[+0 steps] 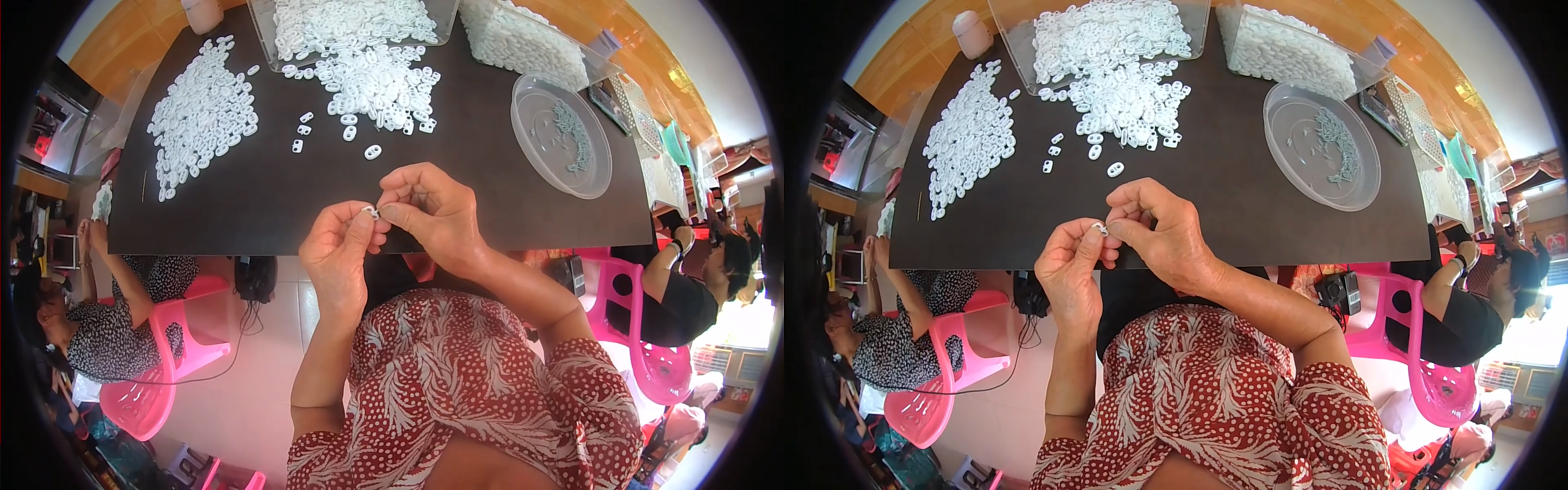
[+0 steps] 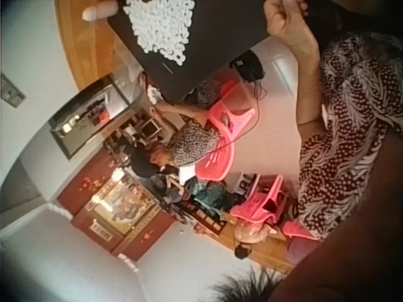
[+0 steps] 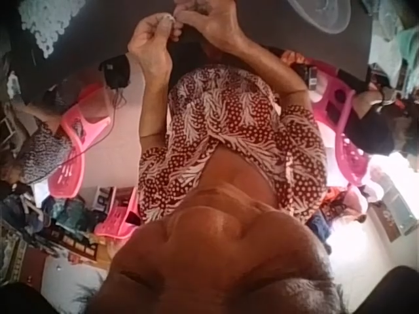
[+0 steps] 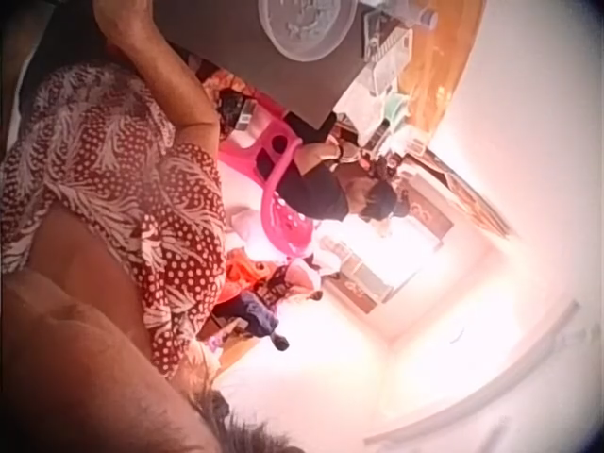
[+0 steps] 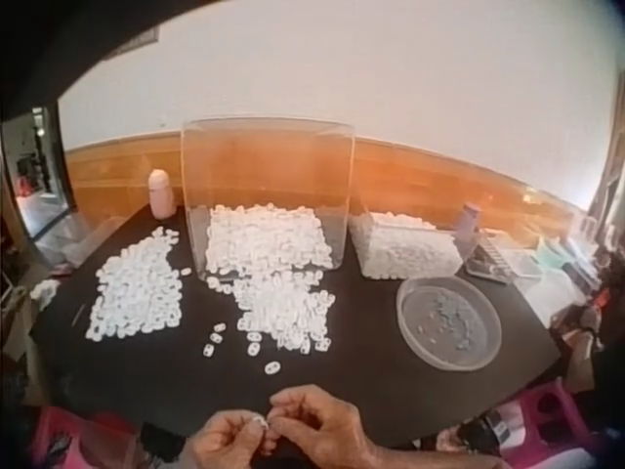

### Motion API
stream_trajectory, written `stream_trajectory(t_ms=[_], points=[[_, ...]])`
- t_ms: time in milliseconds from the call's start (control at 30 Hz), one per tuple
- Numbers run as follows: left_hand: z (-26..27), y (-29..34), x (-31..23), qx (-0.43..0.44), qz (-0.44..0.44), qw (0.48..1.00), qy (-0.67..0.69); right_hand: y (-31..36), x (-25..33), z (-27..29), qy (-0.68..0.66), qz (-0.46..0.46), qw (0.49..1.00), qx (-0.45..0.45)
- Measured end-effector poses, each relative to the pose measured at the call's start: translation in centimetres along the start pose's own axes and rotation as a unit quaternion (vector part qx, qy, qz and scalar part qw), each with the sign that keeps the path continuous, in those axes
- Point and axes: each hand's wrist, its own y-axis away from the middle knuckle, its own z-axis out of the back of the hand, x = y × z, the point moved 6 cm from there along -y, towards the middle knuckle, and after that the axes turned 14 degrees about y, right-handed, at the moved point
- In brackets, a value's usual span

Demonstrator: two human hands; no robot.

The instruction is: Assembling small white plastic components by manually inserting tiny gray pins into them.

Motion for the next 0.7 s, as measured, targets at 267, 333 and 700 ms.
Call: stream_trajectory(t_ms=[267, 333, 700], points=[[-0.16, 0.2, 0.14, -0.004, -0.013, 1.0, -0.003, 0.1, -0.21, -0.14, -0.01, -0.01, 1.0, 0.008], [-0.2, 0.28, 0.29, -0.008, -0.018, 1.0, -0.006, 0.06, -0.26, -0.27, 0.029, -0.001, 0.999, 0.035], [-0.1, 0.95, 0.5, -0.023, -0.075, 0.996, -0.043, 0.22, -0.41, -0.73, 0.041, 0.016, 0.999, 0.027]])
